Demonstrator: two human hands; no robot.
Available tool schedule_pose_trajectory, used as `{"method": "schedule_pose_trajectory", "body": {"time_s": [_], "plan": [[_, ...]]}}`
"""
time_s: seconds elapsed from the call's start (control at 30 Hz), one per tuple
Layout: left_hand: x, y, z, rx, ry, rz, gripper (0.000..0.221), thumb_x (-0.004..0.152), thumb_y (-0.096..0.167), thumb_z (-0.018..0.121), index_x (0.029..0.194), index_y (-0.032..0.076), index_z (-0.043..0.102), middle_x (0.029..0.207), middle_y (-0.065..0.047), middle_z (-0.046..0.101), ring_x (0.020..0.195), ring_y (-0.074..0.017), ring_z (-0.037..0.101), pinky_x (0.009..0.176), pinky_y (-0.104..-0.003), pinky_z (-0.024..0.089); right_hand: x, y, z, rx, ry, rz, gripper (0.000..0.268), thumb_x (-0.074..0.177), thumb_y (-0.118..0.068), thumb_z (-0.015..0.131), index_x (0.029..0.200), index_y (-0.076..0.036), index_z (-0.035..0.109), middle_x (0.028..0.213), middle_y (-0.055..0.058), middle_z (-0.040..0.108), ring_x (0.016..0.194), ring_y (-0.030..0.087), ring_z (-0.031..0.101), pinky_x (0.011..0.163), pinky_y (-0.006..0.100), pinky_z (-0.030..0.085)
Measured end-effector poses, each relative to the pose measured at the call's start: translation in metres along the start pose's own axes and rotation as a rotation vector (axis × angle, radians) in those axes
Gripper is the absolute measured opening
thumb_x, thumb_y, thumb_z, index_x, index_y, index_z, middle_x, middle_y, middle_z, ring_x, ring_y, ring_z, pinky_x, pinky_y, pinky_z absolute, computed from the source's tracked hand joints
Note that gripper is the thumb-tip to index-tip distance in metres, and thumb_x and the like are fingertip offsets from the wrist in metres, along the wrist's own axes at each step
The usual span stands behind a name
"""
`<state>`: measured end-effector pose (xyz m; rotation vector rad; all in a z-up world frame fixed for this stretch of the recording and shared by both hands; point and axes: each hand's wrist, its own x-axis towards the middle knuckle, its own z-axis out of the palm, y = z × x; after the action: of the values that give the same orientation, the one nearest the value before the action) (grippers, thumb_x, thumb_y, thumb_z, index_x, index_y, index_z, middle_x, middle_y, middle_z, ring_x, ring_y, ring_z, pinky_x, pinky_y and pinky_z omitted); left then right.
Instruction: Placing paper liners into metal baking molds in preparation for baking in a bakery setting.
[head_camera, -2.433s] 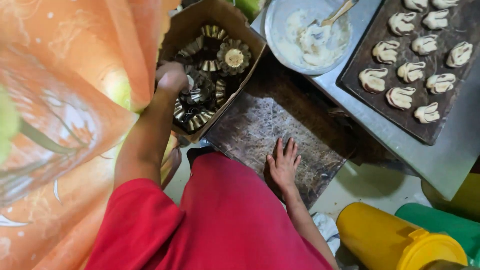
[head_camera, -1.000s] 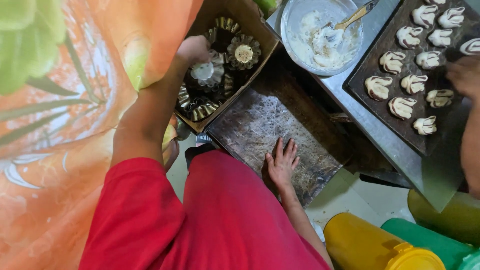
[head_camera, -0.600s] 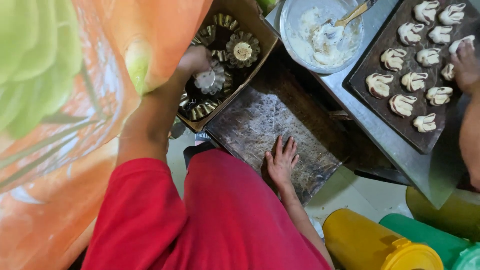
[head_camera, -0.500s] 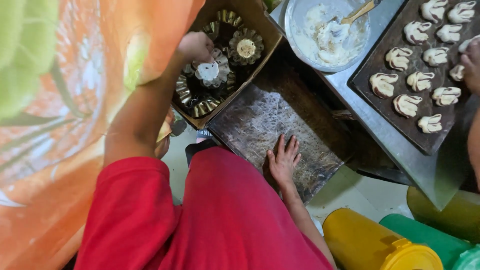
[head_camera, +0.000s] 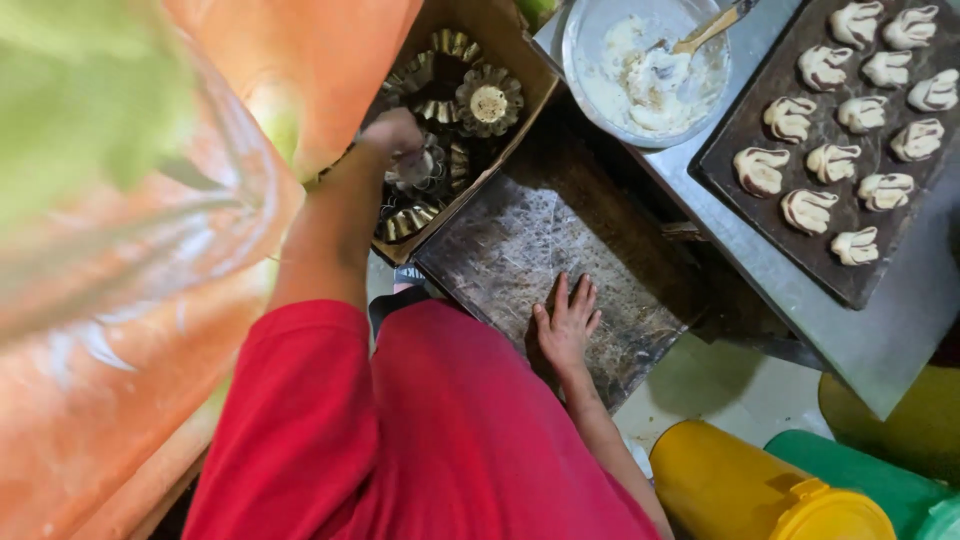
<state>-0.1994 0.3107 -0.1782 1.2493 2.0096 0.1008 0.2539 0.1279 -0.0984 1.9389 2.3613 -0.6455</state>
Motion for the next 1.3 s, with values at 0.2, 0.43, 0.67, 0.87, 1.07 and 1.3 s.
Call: {"method": "schedule_pose_trajectory", "body": {"time_s": [0.2, 0.43, 0.67, 0.87, 1.07, 1.3], "plan": [[-0.010, 0.006, 0.010, -0.214, 0.164, -0.084, 0.031, 0.086, 0.025, 0.070, 0.111, 0.007, 0.076, 0.107, -0.024, 0.073, 0.110, -0.0466, 0.069, 0.089, -0.058, 0.055, -0.002, -0.004, -0.003, 0.000, 0.015, -0.022, 0.080, 0.099, -0.046, 0.059, 0.166, -0.025, 0.021, 0.171, 0.021, 0.003, 0.157, 0.045, 0.003, 0.116, 0.076, 0.014], [-0.047, 0.017, 0.001, -0.189, 0.231, -0.065, 0.046, 0.092, 0.025, 0.070, 0.134, 0.009, 0.059, 0.113, -0.027, 0.069, 0.115, -0.0494, 0.065, 0.090, -0.064, 0.055, -0.002, -0.009, -0.008, 0.006, -0.016, 0.013, 0.082, 0.098, -0.045, 0.061, 0.166, -0.027, 0.020, 0.171, 0.020, 0.004, 0.157, 0.043, 0.003, 0.118, 0.076, 0.013], [-0.082, 0.023, -0.043, -0.207, 0.118, 0.041, 0.067, 0.091, 0.032, 0.069, 0.135, 0.005, 0.027, 0.128, -0.030, 0.063, 0.131, -0.0473, 0.055, 0.112, -0.056, 0.043, -0.002, -0.010, -0.010, 0.022, -0.036, 0.022, 0.080, 0.100, -0.046, 0.057, 0.167, -0.027, 0.017, 0.171, 0.020, 0.002, 0.158, 0.043, 0.000, 0.118, 0.074, 0.010], [0.012, 0.001, 0.020, -0.099, 0.148, 0.200, 0.053, 0.082, 0.030, 0.075, 0.126, 0.003, 0.063, 0.113, -0.028, 0.071, 0.117, -0.0489, 0.064, 0.098, -0.052, 0.051, -0.004, -0.015, -0.016, 0.036, -0.043, 0.028, 0.080, 0.101, -0.046, 0.057, 0.167, -0.027, 0.016, 0.171, 0.020, 0.002, 0.157, 0.044, 0.000, 0.118, 0.075, 0.010], [0.034, -0.005, 0.023, 0.182, 0.158, 0.105, 0.046, 0.081, 0.040, 0.084, 0.107, 0.004, 0.072, 0.106, -0.021, 0.074, 0.107, -0.0405, 0.068, 0.094, -0.051, 0.048, -0.004, -0.021, -0.019, 0.010, -0.031, 0.043, 0.080, 0.099, -0.044, 0.060, 0.166, -0.024, 0.021, 0.171, 0.021, 0.005, 0.157, 0.044, 0.003, 0.118, 0.075, 0.014], [-0.007, 0.043, -0.019, 0.098, 0.153, 0.071, 0.048, 0.078, 0.046, 0.083, 0.104, 0.006, 0.074, 0.104, -0.019, 0.075, 0.107, -0.0385, 0.069, 0.093, -0.050, 0.050, -0.001, -0.020, -0.017, -0.005, -0.059, 0.087, 0.082, 0.098, -0.045, 0.060, 0.167, -0.027, 0.018, 0.171, 0.019, 0.004, 0.158, 0.042, 0.002, 0.118, 0.074, 0.013]]}}
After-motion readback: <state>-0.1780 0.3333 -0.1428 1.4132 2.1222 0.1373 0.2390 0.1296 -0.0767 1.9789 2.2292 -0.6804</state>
